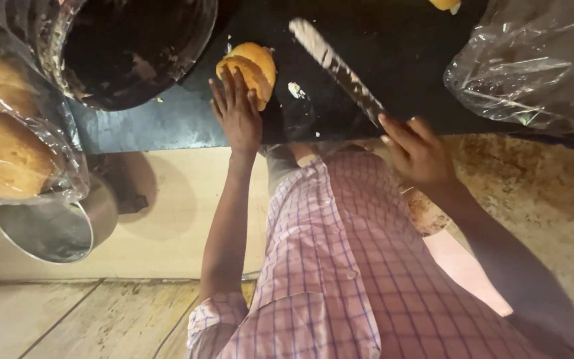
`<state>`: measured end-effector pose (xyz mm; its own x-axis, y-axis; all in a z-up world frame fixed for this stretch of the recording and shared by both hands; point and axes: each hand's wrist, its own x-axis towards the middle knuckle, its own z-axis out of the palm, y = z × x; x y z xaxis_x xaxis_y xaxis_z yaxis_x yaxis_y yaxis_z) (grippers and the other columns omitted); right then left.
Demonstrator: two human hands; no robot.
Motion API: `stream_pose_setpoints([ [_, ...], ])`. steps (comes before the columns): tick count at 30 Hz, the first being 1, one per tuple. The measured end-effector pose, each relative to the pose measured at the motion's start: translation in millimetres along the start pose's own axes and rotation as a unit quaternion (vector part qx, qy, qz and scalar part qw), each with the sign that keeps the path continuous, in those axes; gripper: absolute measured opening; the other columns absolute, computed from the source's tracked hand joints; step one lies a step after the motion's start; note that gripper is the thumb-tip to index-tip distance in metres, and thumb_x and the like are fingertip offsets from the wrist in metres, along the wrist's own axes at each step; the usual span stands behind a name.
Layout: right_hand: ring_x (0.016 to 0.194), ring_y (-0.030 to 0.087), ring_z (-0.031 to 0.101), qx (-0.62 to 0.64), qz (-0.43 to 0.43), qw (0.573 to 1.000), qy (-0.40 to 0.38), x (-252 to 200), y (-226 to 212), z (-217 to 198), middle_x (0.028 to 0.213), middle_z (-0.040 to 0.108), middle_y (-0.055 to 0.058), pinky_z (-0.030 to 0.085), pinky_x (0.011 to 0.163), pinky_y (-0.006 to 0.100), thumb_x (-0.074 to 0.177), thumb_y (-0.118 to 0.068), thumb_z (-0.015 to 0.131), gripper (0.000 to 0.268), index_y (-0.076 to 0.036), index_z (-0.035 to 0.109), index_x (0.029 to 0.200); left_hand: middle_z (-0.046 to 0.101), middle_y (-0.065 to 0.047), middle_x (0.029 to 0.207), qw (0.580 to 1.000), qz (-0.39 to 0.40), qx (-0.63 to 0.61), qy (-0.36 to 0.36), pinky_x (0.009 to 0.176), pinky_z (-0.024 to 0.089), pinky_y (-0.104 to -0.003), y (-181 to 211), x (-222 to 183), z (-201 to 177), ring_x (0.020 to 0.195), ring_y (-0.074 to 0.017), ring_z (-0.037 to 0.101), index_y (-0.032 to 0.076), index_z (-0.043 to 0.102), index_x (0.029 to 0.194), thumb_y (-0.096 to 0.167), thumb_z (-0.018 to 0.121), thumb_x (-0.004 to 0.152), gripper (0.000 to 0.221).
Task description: The person prepares cream buns by hand and using a knife, spreading white cream onto sliced buns, placing the filled buns into plastic bags, and stacking them in a tray.
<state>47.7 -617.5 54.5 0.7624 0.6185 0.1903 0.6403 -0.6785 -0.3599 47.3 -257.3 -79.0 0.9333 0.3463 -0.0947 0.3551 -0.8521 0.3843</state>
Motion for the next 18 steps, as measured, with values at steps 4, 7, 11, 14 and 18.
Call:
stream_pose_setpoints([
  [4,0.077,0.021,0.059,0.162,0.15,0.975,0.036,18,-21,-1,0.097,0.06,0.012,0.049,0.065,0.035,0.101,-0.011,0.07,0.043,-0.007,0.065,0.144,0.023,-0.009,0.171,0.995,-0.006,0.093,-0.026,0.122,0.013,-0.068,9,12,0,0.158,-0.0369,0.009,0.018,0.036,0.161,0.039,0.043,0.111,0.055],
  [7,0.069,0.02,0.056,0.204,0.168,0.963,0.042,32,-33,-5,0.09,0.06,0.012,0.047,0.061,0.035,0.098,-0.01,0.071,0.044,-0.007,0.065,0.141,0.024,-0.011,0.171,0.997,0.032,0.073,0.024,0.123,0.015,-0.068,-8,22,17,0.159,-0.037,0.013,0.016,0.039,0.161,0.04,0.046,0.111,0.056],
  [11,0.068,0.021,0.053,0.216,0.165,0.961,0.048,35,-33,-10,0.083,0.057,0.012,0.045,0.063,0.036,0.095,-0.008,0.075,0.047,-0.008,0.066,0.141,0.044,-0.017,0.153,0.976,0.007,-0.132,0.175,0.12,0.031,-0.062,-33,12,46,0.145,-0.0389,0.037,0.011,0.046,0.152,0.056,0.063,0.102,0.07],
  [14,0.072,0.016,0.055,0.265,0.164,0.944,0.104,35,-32,-9,0.091,0.063,0.009,0.046,0.063,0.032,0.096,-0.008,0.074,0.046,-0.008,0.064,0.141,0.048,-0.022,0.136,0.96,-0.177,-0.171,0.131,0.105,0.031,-0.064,-28,24,42,0.129,-0.043,0.038,0.009,0.056,0.136,0.06,0.079,0.083,0.077],
  [18,0.07,0.016,0.051,0.281,0.182,0.932,0.14,35,-28,-7,0.087,0.06,0.007,0.044,0.063,0.031,0.096,-0.009,0.076,0.047,-0.009,0.064,0.141,0.05,-0.014,0.134,0.938,-0.314,-0.145,-0.013,0.105,0.033,-0.058,-20,46,19,0.133,-0.0381,0.038,0.008,0.059,0.12,0.057,0.087,0.073,0.074],
])
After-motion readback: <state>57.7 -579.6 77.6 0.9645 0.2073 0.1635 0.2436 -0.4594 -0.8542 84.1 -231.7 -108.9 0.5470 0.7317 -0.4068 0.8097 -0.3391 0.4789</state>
